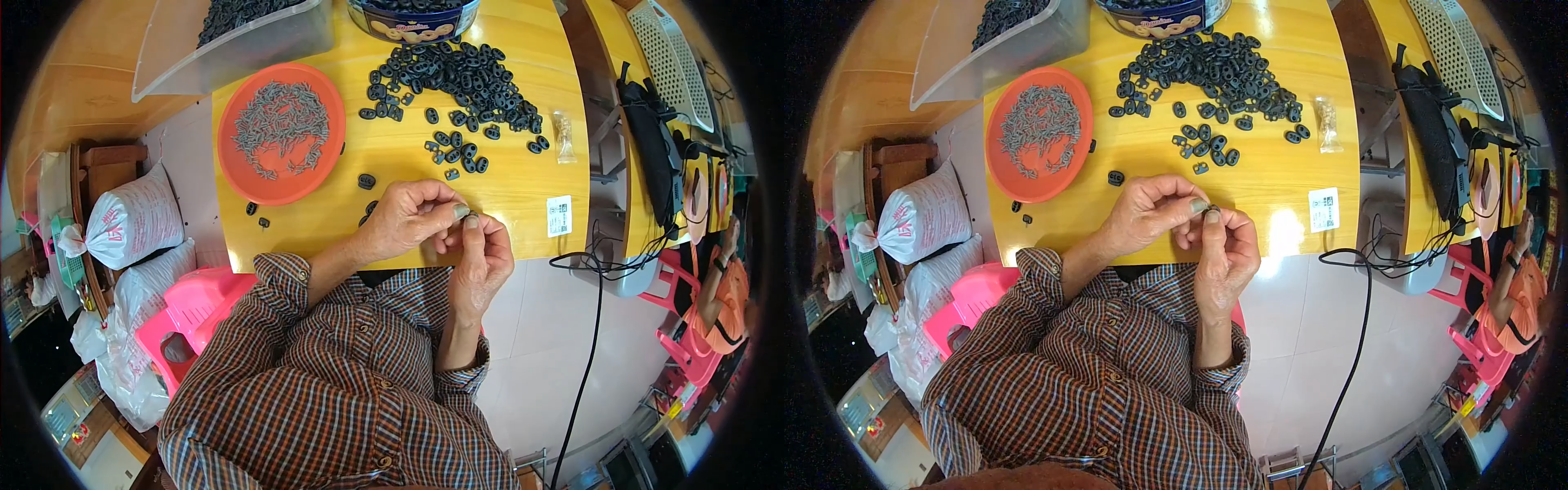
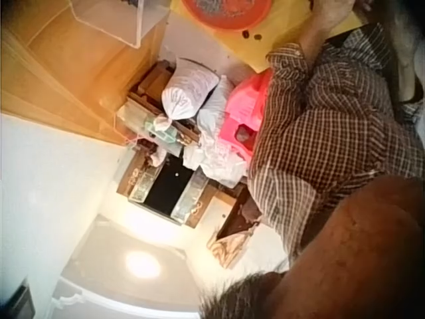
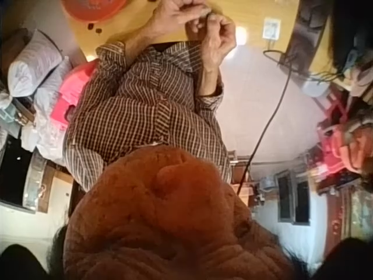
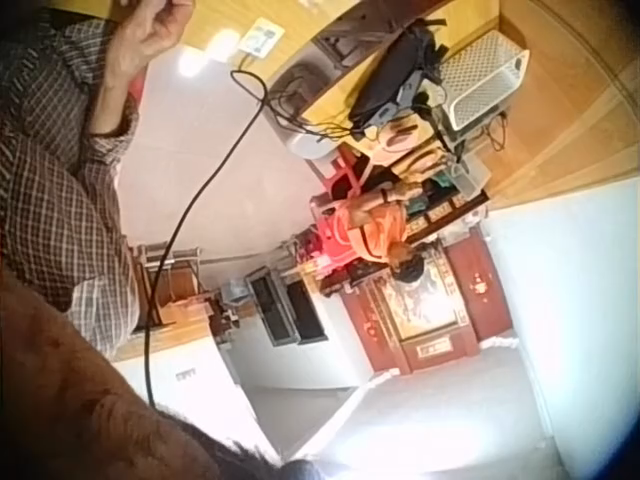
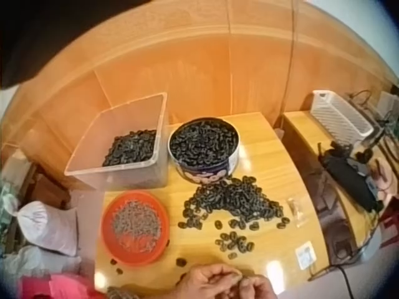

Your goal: Manually inserting small metal pins into black plastic component housings at a workbench.

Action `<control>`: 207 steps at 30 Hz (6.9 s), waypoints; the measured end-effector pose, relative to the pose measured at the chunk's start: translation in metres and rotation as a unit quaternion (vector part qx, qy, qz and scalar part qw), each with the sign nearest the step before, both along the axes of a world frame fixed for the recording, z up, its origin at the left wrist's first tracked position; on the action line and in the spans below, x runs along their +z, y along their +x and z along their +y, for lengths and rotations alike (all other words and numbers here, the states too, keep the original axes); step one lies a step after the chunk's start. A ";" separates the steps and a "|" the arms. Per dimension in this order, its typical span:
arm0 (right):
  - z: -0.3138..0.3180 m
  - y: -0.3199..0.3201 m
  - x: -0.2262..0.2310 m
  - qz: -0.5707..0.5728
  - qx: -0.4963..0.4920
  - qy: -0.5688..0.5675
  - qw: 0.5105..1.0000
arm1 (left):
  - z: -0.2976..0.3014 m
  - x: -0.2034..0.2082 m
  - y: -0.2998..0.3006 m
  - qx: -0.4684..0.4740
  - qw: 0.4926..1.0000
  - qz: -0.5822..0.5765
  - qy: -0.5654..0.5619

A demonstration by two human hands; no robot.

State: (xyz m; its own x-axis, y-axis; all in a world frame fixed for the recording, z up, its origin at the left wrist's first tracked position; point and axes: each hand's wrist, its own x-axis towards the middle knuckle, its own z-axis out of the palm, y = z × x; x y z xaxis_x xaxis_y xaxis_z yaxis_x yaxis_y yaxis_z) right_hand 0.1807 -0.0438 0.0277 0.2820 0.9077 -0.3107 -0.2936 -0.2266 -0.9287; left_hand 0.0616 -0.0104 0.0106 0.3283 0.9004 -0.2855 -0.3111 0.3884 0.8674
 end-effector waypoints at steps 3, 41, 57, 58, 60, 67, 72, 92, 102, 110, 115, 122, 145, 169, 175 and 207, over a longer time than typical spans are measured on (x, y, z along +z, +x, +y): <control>-0.001 0.005 -0.004 -0.010 -0.029 -0.010 0.999 | 0.001 0.001 -0.003 0.022 1.000 0.013 0.003; -0.001 0.008 0.002 0.059 -0.024 -0.025 0.998 | 0.049 0.003 -0.042 0.086 0.799 0.470 0.366; -0.006 0.010 -0.004 0.082 0.016 0.031 0.996 | 0.062 0.000 -0.025 -0.016 0.757 0.533 0.378; -0.005 0.011 -0.005 0.076 0.030 0.042 0.996 | 0.063 -0.001 -0.025 -0.011 0.764 0.527 0.373; -0.006 0.011 -0.006 0.074 0.038 0.051 0.995 | 0.062 0.003 -0.026 -0.019 0.771 0.518 0.370; -0.003 0.006 -0.002 0.056 0.033 0.021 0.998 | 0.060 -0.007 -0.028 -0.019 0.770 0.493 0.404; -0.004 0.006 -0.005 0.057 0.030 0.035 0.997 | 0.055 -0.005 -0.030 -0.014 0.779 0.473 0.411; -0.003 0.006 -0.002 0.063 -0.003 0.021 0.998 | 0.026 0.003 -0.027 0.073 0.986 0.001 0.149; -0.004 0.007 -0.003 0.078 -0.005 0.018 0.997 | 0.020 0.010 -0.025 0.021 0.999 -0.027 0.042; -0.005 0.010 -0.002 0.102 0.007 -0.007 0.995 | 0.019 0.001 -0.027 -0.011 0.997 -0.074 -0.012; -0.003 0.009 0.003 0.103 0.004 -0.022 0.994 | 0.019 0.003 -0.024 0.019 0.988 -0.130 -0.076; -0.003 0.008 0.000 0.092 0.004 -0.025 0.995 | 0.019 0.000 -0.024 0.020 0.985 -0.132 -0.106; -0.002 0.003 0.002 0.046 -0.007 -0.042 0.998 | 0.012 -0.006 -0.019 0.025 0.999 -0.029 -0.001; -0.001 0.002 -0.002 0.023 -0.019 -0.038 0.999 | 0.009 -0.010 -0.016 0.015 0.998 0.044 0.038; -0.001 0.001 -0.003 0.032 -0.020 -0.033 0.999 | 0.008 -0.005 -0.014 0.027 0.998 0.042 0.024; -0.002 -0.004 0.000 0.049 -0.031 -0.024 0.998 | 0.008 -0.005 -0.015 -0.001 0.997 0.066 0.041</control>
